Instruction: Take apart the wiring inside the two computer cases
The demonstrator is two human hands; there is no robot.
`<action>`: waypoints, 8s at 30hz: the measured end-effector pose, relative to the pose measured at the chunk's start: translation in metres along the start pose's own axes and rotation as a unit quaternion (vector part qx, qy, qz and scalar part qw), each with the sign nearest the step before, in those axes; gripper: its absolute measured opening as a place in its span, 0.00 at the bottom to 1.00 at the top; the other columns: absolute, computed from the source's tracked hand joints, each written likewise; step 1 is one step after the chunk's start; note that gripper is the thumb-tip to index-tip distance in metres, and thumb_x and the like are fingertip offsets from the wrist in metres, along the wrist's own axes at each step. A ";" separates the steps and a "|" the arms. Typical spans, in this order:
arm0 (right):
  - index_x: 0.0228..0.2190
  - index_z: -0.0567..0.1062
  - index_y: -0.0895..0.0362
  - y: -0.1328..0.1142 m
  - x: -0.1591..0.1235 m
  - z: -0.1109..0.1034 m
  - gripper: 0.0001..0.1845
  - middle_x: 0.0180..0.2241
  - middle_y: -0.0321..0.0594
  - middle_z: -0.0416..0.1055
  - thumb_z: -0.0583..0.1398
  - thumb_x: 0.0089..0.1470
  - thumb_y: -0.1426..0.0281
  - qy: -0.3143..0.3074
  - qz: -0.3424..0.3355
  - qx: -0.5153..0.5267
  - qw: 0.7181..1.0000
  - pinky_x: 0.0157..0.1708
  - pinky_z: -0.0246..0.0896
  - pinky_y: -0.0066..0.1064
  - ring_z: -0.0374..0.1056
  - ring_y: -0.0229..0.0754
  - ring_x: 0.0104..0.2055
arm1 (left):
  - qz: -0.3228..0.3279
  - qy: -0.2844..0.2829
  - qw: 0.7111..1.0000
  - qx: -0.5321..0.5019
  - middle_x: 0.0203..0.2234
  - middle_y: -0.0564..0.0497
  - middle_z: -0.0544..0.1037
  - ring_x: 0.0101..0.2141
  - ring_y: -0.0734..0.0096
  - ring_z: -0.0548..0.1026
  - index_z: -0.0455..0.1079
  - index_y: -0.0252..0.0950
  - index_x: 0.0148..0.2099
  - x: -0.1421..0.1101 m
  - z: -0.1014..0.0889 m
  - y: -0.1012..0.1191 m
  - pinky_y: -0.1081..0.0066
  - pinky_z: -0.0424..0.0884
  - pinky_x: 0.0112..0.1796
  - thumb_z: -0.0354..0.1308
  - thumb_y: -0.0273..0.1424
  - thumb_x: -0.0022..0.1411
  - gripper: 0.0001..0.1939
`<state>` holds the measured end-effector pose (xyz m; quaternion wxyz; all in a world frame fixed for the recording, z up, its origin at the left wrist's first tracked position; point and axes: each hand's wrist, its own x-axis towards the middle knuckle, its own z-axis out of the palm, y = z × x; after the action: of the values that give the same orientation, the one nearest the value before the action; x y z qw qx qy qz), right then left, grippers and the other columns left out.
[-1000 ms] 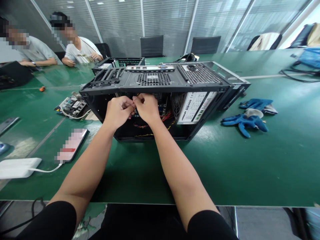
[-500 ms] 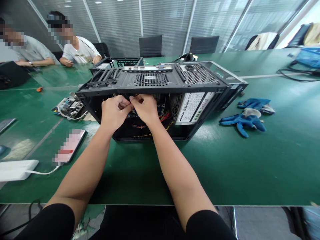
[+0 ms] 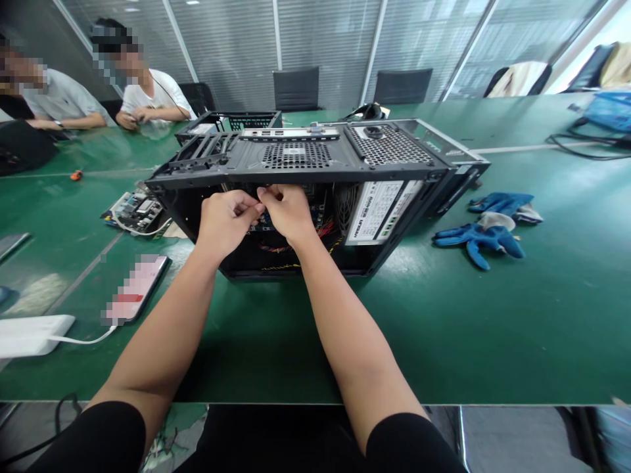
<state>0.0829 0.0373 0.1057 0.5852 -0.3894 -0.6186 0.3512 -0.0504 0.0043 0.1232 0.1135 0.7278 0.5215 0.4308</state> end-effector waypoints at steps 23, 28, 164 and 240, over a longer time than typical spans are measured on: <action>0.22 0.71 0.56 0.008 -0.002 0.006 0.12 0.22 0.33 0.69 0.61 0.55 0.67 0.041 -0.005 -0.078 0.996 0.32 0.56 0.33 0.64 0.37 0.27 | 0.073 0.068 0.989 0.113 0.27 0.50 0.76 0.30 0.67 0.73 0.69 0.37 0.34 -0.012 0.017 -0.012 0.68 0.65 0.33 0.54 0.27 0.62 0.05; 0.21 0.70 0.56 0.009 -0.009 0.007 0.12 0.22 0.33 0.68 0.61 0.55 0.67 0.049 -0.006 -0.099 0.994 0.33 0.56 0.34 0.63 0.37 0.27 | 0.089 0.096 0.989 0.069 0.27 0.51 0.74 0.30 0.69 0.71 0.67 0.38 0.33 -0.020 0.025 -0.017 0.68 0.66 0.35 0.56 0.26 0.59 0.03; 0.21 0.68 0.55 0.022 -0.013 0.003 0.18 0.19 0.30 0.57 0.66 0.51 0.57 0.026 0.014 0.153 0.988 0.28 0.52 0.32 0.52 0.34 0.24 | -0.037 -0.063 0.928 -0.365 0.16 0.56 0.72 0.18 0.80 0.69 0.70 0.35 0.27 0.000 0.028 -0.028 0.78 0.64 0.19 0.71 0.36 0.51 0.14; 0.18 0.66 0.55 0.025 -0.010 0.006 0.19 0.18 0.30 0.57 0.63 0.56 0.63 0.110 -0.015 0.057 0.992 0.29 0.53 0.31 0.55 0.34 0.25 | 0.089 0.090 0.987 -0.102 0.21 0.56 0.77 0.22 0.77 0.71 0.71 0.35 0.29 -0.002 0.033 -0.024 0.74 0.66 0.27 0.66 0.30 0.53 0.06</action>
<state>0.0784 0.0399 0.0786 0.6761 -0.3821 -0.5352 0.3323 -0.0421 0.0221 0.0875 0.1008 0.7145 0.4161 0.5533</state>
